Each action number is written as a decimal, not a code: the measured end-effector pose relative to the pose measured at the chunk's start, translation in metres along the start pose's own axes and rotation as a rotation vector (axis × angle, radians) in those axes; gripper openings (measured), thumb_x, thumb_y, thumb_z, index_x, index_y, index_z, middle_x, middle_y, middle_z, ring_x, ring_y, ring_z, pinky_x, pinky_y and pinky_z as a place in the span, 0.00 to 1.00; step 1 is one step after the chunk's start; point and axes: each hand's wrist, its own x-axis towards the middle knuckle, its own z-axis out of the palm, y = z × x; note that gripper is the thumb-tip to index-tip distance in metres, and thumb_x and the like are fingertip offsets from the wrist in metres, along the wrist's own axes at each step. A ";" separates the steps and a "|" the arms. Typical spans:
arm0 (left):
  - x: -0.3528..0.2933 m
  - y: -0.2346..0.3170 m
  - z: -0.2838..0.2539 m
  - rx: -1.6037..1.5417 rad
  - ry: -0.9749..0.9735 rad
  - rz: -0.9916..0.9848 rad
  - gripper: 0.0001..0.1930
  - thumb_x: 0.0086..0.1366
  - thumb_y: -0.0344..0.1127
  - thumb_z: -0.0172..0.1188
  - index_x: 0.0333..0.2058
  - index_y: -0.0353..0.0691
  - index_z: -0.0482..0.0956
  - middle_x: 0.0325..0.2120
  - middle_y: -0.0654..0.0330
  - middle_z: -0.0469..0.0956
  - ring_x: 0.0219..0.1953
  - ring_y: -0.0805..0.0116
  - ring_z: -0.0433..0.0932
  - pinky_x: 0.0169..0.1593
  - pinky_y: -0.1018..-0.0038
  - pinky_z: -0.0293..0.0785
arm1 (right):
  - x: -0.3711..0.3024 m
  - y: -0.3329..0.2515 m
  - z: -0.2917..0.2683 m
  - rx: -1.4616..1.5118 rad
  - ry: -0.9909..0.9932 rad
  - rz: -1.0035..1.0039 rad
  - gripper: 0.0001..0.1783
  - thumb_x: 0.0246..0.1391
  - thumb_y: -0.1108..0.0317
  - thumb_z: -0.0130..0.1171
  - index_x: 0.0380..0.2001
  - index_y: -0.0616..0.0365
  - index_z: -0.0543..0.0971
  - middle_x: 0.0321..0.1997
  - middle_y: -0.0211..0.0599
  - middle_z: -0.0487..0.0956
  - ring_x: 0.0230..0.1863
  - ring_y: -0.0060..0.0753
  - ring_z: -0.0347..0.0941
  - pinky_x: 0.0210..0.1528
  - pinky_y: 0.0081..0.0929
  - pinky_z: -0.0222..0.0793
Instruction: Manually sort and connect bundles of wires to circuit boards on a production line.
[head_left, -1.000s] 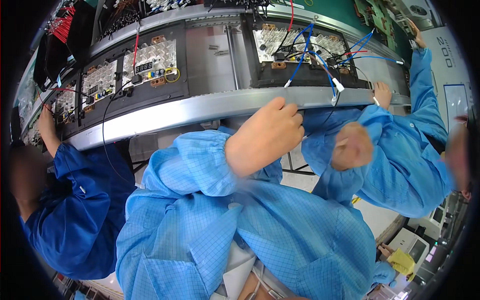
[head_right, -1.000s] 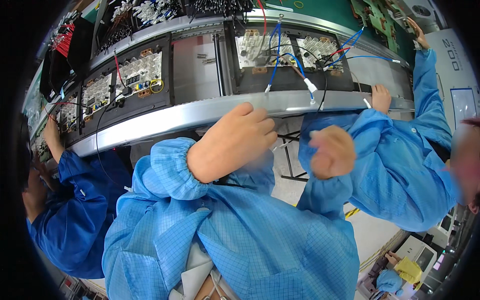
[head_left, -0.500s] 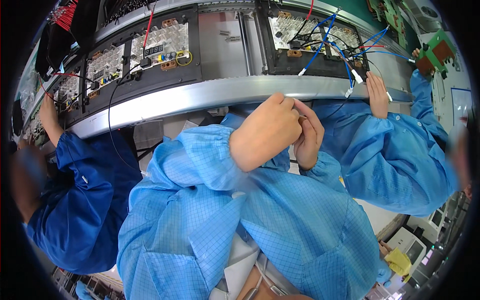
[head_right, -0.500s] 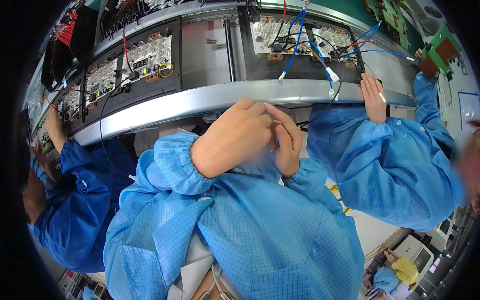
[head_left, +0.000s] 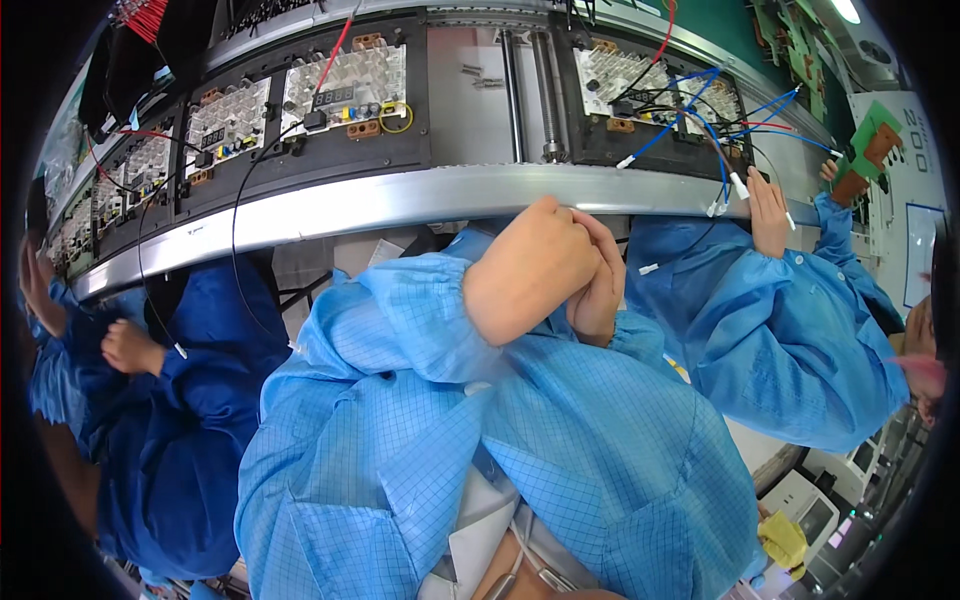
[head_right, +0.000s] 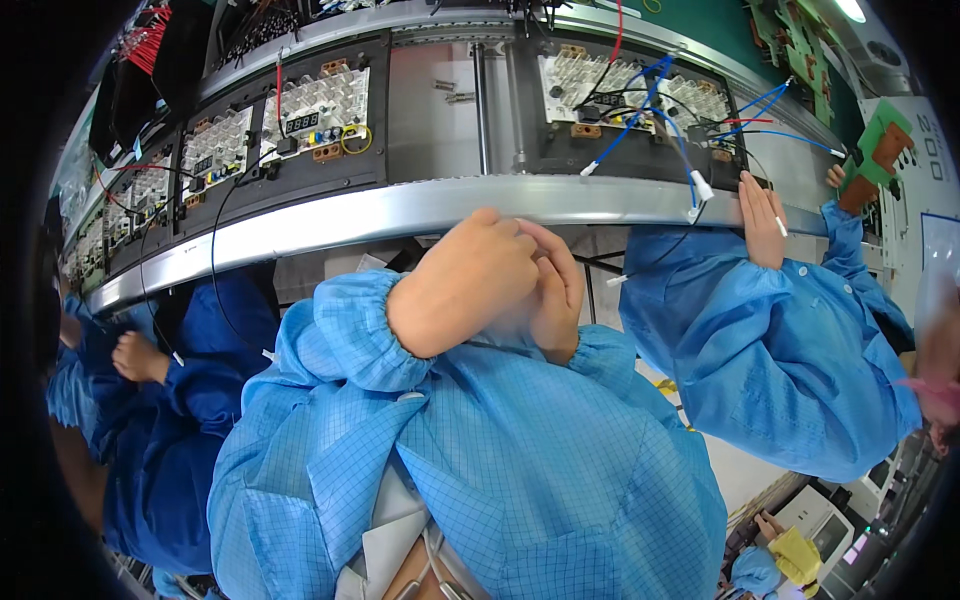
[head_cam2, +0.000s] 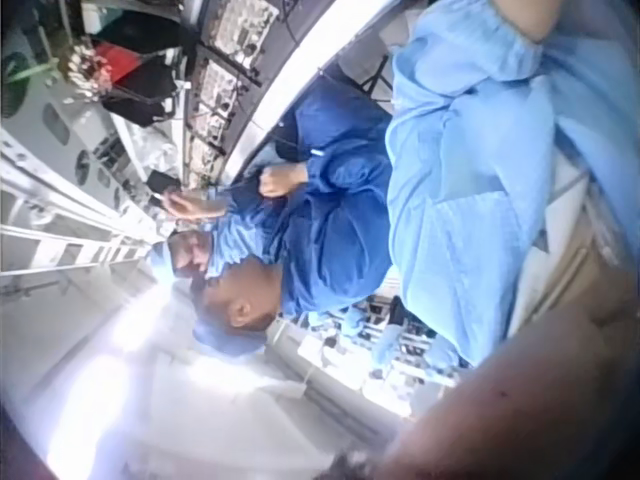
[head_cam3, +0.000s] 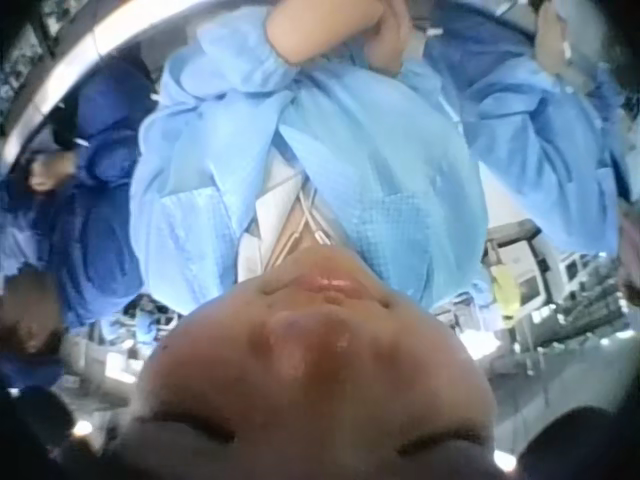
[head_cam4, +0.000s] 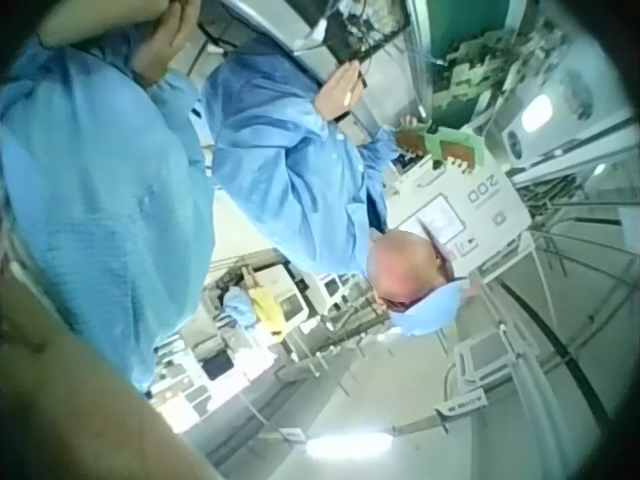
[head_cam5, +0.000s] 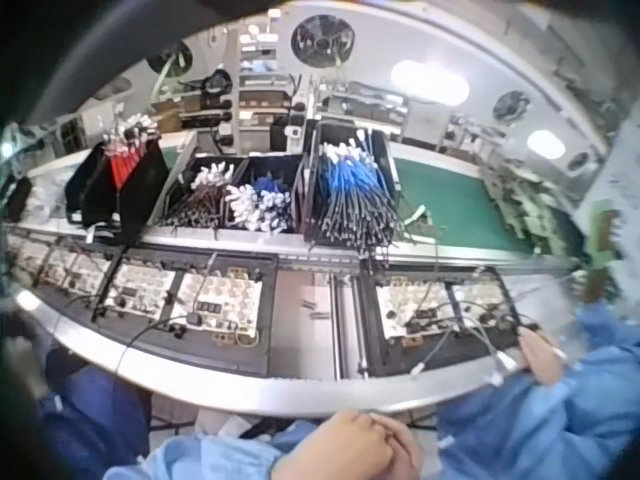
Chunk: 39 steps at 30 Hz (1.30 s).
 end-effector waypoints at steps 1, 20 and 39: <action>-0.001 -0.003 0.001 -0.059 0.005 -0.027 0.03 0.45 0.30 0.56 0.17 0.44 0.78 0.22 0.64 0.76 0.30 0.66 0.75 0.34 0.72 0.67 | 0.001 0.001 0.003 0.007 -0.025 -0.008 0.22 0.58 0.70 0.36 0.54 0.68 0.66 0.47 0.40 0.73 0.47 0.24 0.69 0.50 0.20 0.63; 0.011 -0.065 -0.020 -0.588 -0.249 -0.212 0.13 0.43 0.42 0.65 0.18 0.37 0.78 0.14 0.56 0.75 0.19 0.56 0.74 0.24 0.68 0.69 | 0.009 0.016 0.018 0.232 -0.142 0.285 0.23 0.61 0.62 0.36 0.55 0.67 0.58 0.15 0.29 0.63 0.13 0.18 0.56 0.17 0.16 0.53; -0.026 -0.072 -0.006 -0.868 0.538 -0.433 0.13 0.52 0.38 0.65 0.27 0.37 0.72 0.14 0.59 0.71 0.17 0.68 0.73 0.21 0.75 0.66 | 0.036 -0.034 0.065 -0.676 -0.531 -0.487 0.25 0.57 0.64 0.44 0.55 0.68 0.61 0.15 0.33 0.73 0.16 0.25 0.66 0.21 0.23 0.63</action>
